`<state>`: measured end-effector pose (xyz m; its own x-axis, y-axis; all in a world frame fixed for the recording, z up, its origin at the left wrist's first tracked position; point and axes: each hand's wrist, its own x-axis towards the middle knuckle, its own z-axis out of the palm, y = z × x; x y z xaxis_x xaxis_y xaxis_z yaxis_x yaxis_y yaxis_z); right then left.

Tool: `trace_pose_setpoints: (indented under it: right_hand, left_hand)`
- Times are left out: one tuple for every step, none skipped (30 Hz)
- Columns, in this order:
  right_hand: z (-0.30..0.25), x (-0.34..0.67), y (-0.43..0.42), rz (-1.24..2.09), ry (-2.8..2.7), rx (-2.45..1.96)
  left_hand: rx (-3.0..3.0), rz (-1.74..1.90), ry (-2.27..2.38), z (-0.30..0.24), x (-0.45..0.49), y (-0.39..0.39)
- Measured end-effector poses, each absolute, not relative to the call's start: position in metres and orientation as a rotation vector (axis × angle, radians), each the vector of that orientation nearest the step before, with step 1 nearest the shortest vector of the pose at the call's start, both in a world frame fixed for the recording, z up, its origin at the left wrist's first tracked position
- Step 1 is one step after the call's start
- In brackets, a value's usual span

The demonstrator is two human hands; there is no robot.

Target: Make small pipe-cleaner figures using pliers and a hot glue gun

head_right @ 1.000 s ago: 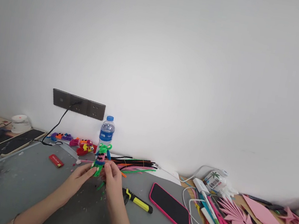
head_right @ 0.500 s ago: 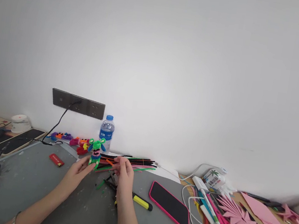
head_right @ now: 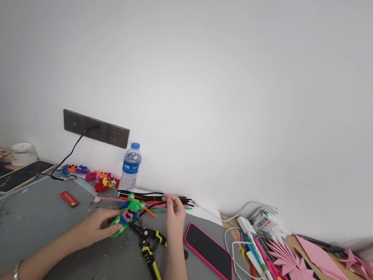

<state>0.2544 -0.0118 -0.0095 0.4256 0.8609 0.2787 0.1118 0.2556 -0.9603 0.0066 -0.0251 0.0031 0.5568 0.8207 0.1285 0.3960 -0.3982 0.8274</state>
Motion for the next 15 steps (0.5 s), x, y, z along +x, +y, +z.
trace_pose_setpoints:
  right_hand:
    - [-0.012,0.254,-0.011,0.625,-1.111,-1.247]
    - [-0.014,0.253,-0.011,0.603,-1.205,-1.286]
    - [-0.017,0.251,-0.011,0.589,-1.303,-1.335]
    - [-0.020,0.249,-0.010,0.583,-1.393,-1.387]
    - [-0.022,0.248,-0.010,0.582,-1.468,-1.434]
    - [-0.025,0.246,-0.010,0.584,-1.522,-1.469]
    - [-0.028,0.244,-0.010,0.590,-1.556,-1.489]
    - [-0.030,0.243,-0.010,0.596,-1.572,-1.500]
    - [-0.033,0.242,-0.010,0.601,-1.579,-1.508]
    - [-0.034,0.241,-0.010,0.603,-1.591,-1.516]
    - [-0.036,0.240,-0.010,0.604,-1.603,-1.521]
    - [-0.036,0.239,-0.009,0.603,-1.616,-1.524]
    - [-0.036,0.238,-0.008,0.601,-1.627,-1.523]
    - [-0.036,0.238,-0.008,0.596,-1.636,-1.518]
    - [-0.034,0.238,-0.007,0.588,-1.641,-1.510]
  left_hand:
    - [2.067,0.593,0.942,0.003,0.007,-0.028]
    - [2.116,0.517,0.923,0.003,0.008,-0.031]
    - [2.159,0.465,0.918,0.003,0.009,-0.033]
    - [2.195,0.427,0.918,0.002,0.010,-0.035]
    - [2.226,0.390,0.916,0.001,0.011,-0.036]
    - [2.251,0.357,0.917,0.001,0.012,-0.037]
    - [2.271,0.324,0.917,0.001,0.013,-0.038]
    - [2.290,0.290,0.916,0.001,0.013,-0.039]
    - [2.306,0.262,0.914,0.001,0.014,-0.040]
    - [2.321,0.243,0.912,0.002,0.014,-0.040]
    - [2.337,0.232,0.909,0.003,0.015,-0.040]
    - [2.352,0.230,0.907,0.004,0.015,-0.040]
    - [2.361,0.235,0.908,0.005,0.015,-0.040]
    - [2.365,0.246,0.913,0.006,0.014,-0.040]
    - [2.363,0.262,0.925,0.007,0.014,-0.039]
